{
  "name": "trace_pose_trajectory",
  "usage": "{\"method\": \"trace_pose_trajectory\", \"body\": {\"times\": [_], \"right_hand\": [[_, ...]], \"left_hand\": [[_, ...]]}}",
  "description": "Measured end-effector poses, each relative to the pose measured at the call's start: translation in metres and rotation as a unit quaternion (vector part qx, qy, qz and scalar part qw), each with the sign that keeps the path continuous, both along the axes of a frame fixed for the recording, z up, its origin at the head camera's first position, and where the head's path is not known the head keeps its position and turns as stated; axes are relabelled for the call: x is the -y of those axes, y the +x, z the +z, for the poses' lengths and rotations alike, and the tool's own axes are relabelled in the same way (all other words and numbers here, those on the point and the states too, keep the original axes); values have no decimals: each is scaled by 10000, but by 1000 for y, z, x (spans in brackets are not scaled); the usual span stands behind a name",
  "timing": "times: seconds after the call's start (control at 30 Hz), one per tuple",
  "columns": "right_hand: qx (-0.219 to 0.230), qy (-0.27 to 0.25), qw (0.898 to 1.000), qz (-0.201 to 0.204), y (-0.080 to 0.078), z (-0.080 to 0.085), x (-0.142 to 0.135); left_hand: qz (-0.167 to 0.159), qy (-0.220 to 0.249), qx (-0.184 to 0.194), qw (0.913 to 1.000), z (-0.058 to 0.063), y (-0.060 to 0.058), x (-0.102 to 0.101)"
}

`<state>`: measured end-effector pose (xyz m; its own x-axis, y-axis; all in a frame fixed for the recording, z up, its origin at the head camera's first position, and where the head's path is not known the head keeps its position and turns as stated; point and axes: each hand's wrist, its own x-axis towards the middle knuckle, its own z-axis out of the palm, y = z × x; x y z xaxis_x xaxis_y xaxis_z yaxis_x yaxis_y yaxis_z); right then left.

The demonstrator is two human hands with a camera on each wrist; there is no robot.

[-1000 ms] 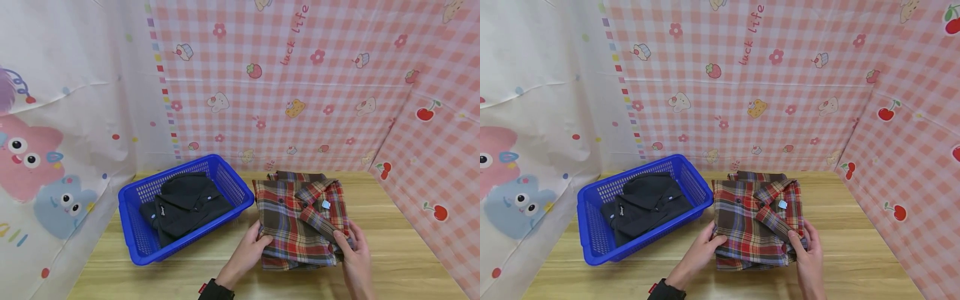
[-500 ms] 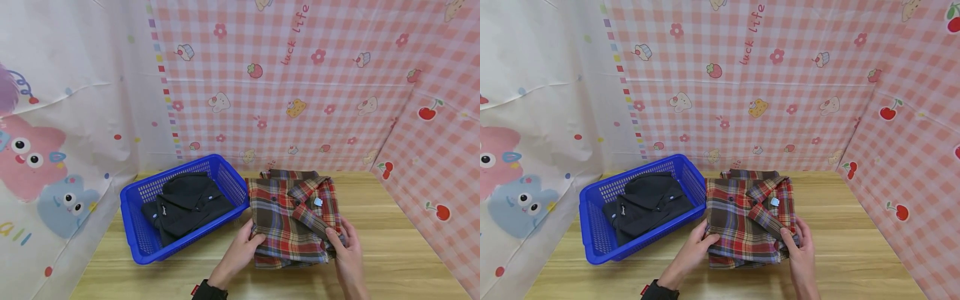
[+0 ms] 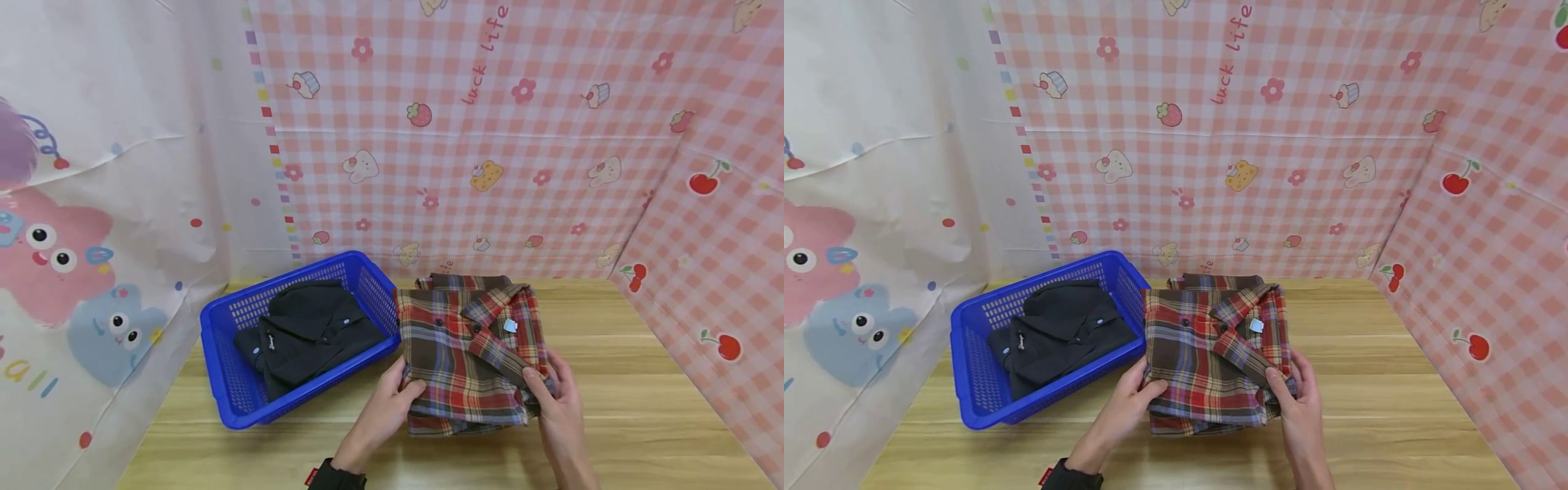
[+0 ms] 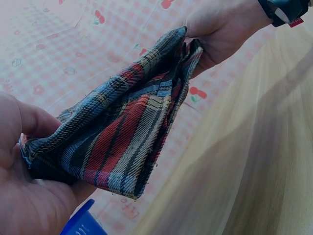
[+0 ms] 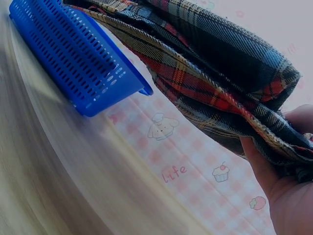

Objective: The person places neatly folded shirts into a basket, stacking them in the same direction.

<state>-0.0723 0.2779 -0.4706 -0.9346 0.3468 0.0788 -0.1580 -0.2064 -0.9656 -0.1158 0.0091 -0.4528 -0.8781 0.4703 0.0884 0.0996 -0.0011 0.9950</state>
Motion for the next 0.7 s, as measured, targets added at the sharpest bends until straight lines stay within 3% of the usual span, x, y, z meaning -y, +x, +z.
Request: {"method": "trace_pose_trajectory", "body": {"times": [0.7], "right_hand": [[-113,168,9997,168,-10,4,18]], "left_hand": [[341,-104,39,9994,-1,3,19]]}}
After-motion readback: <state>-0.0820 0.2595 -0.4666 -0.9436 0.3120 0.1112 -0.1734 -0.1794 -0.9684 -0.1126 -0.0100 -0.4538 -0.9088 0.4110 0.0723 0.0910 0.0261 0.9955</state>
